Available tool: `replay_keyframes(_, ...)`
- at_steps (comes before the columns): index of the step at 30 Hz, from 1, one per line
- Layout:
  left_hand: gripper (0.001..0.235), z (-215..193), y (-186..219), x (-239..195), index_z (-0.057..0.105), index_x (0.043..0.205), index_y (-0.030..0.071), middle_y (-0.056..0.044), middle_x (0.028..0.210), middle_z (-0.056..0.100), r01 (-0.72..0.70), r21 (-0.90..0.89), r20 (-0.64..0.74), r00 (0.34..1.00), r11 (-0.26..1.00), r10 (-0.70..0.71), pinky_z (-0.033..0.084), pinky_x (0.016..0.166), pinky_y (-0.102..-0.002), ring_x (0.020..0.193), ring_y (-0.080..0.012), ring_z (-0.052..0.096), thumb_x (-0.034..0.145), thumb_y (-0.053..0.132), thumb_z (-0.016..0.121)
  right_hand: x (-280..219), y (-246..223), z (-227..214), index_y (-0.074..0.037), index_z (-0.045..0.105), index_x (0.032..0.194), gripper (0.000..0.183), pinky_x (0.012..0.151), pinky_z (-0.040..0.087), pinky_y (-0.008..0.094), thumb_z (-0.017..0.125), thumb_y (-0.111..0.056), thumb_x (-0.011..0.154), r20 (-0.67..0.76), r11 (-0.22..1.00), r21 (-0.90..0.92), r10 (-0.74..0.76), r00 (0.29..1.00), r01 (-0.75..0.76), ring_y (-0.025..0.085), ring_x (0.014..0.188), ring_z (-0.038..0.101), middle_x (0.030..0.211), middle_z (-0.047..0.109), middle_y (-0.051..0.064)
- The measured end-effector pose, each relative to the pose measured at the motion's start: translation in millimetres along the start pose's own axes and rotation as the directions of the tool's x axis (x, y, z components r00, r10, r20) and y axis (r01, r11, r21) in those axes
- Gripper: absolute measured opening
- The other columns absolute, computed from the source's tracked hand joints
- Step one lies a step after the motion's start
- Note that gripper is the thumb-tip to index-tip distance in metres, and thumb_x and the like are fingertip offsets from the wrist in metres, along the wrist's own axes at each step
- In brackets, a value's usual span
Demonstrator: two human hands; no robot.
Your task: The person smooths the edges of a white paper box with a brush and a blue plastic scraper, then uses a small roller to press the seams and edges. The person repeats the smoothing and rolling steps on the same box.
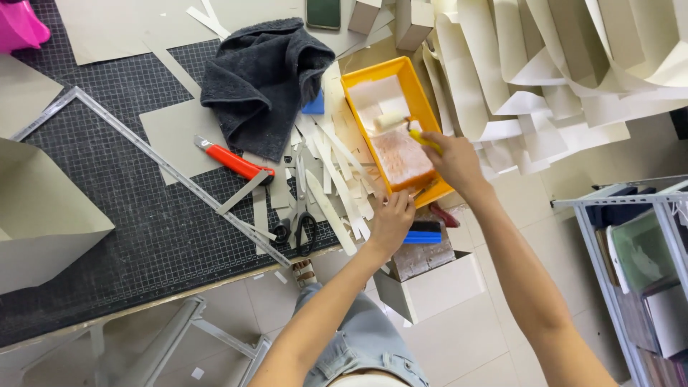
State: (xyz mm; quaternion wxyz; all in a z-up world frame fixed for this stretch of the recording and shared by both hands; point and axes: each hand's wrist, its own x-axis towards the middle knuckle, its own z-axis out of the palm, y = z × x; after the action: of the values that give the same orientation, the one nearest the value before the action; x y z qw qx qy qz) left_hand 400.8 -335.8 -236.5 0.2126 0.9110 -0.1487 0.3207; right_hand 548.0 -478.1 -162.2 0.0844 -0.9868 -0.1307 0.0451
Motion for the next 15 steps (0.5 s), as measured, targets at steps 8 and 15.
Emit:
replay_keyframes(8,0.03,-3.0,-4.6,-5.8,0.069,0.101,0.005,-0.007,0.097,0.055,-0.011,-0.012,0.106,0.994,1.0,0.012,0.038,0.082,-0.041,0.088,-0.021,0.054,0.08,0.023,0.08,-26.7,-27.4,-23.9,-0.038,0.071,0.12,0.028,0.079,0.061,0.049,0.068,-0.036,0.092,0.162,0.968,-0.205,0.176,0.971,-0.141,0.037,0.088,0.074,0.088,0.075,0.012)
replay_keyframes(15,0.03,-6.7,-2.4,-0.2,0.069,0.1,0.003,-0.007,0.093,0.052,0.007,-0.014,0.102,0.995,1.0,-0.006,0.036,0.078,-0.041,0.084,-0.021,0.05,0.08,0.023,0.079,-61.1,-45.6,-67.0,-0.033,0.074,0.121,0.032,0.083,0.059,0.053,0.069,-0.029,0.09,0.254,0.952,-0.224,0.262,0.931,-0.207,0.041,0.093,0.073,0.095,0.076,0.017)
